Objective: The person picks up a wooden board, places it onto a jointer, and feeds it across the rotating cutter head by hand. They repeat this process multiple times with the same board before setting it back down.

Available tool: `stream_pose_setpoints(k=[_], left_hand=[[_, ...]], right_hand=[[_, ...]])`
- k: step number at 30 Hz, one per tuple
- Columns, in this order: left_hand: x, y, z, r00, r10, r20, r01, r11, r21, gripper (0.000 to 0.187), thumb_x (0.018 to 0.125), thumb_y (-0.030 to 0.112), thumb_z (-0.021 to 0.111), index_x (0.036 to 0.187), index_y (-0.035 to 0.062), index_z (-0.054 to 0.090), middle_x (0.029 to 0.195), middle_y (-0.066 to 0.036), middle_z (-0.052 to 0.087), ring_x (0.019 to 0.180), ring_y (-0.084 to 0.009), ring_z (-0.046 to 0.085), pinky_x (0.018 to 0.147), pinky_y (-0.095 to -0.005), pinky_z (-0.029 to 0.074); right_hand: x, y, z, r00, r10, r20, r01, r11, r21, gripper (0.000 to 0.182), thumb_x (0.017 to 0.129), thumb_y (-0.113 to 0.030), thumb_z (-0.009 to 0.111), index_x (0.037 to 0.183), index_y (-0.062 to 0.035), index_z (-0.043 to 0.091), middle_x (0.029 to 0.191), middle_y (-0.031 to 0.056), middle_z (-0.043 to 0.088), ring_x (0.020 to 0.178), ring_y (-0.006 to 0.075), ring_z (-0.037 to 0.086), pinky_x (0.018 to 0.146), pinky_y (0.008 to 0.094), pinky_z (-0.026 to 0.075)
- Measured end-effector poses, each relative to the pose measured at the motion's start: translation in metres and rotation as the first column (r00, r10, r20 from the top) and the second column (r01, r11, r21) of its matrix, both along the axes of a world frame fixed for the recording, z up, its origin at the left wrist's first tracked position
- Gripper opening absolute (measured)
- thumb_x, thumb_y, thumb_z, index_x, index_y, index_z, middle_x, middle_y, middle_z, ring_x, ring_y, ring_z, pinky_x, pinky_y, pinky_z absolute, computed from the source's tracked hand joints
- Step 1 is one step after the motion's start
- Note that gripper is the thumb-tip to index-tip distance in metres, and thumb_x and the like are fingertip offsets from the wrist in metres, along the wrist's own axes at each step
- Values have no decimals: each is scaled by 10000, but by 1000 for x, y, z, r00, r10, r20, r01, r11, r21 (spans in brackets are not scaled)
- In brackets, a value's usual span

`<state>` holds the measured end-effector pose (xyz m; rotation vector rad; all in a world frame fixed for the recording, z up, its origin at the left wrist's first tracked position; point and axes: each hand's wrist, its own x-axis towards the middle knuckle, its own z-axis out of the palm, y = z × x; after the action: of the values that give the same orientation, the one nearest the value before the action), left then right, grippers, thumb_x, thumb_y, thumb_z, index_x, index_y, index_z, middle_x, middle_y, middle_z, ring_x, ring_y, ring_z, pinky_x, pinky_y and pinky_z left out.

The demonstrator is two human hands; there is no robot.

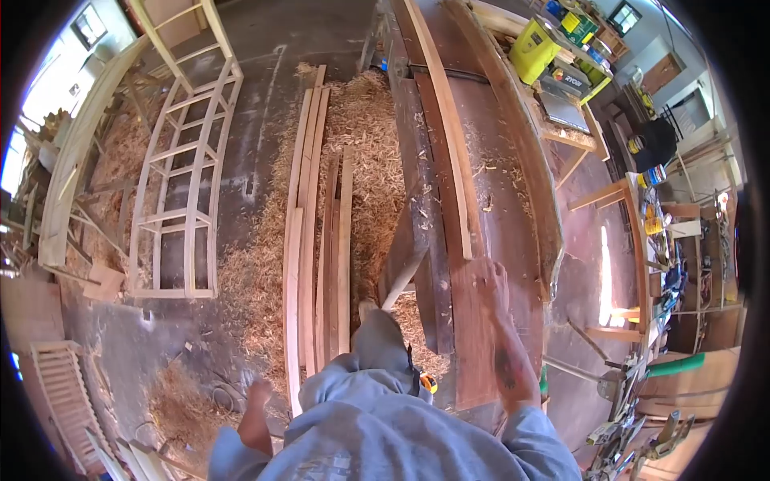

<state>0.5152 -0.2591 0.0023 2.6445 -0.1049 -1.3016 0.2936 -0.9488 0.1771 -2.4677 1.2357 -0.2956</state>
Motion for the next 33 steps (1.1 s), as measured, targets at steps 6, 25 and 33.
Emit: stream_pose_setpoints(k=[6, 25, 33], left_hand=[[42, -151, -1, 996, 92, -13, -91, 940, -328, 422, 895, 403, 595, 1025, 10, 677, 956, -205, 700, 891, -325, 679, 797, -393, 519], [382, -522, 123, 970, 59, 238, 46, 908, -416, 272, 915, 317, 588, 946, 50, 632, 788, -177, 650, 717, -333, 649, 646, -424, 507], [360, -546, -3, 966, -199, -165, 184, 978, -99, 571, 928, 481, 525, 1254, 12, 542, 1189, -259, 619, 1114, -356, 614, 944, -433, 478]], right_hand=[[37, -44, -50, 997, 45, 67, -53, 991, 123, 544, 877, -153, 651, 1390, -95, 482, 1209, 206, 540, 1070, 365, 557, 880, 418, 489], [273, -231, -28, 950, 304, -66, -310, 914, -262, 472, 765, -45, 622, 1232, 10, 585, 1346, 125, 525, 1157, 302, 537, 985, 417, 437], [397, -343, -40, 932, 326, -155, -358, 893, -273, 406, 786, -90, 591, 1187, -24, 606, 1274, 87, 564, 1125, 258, 556, 922, 408, 448]])
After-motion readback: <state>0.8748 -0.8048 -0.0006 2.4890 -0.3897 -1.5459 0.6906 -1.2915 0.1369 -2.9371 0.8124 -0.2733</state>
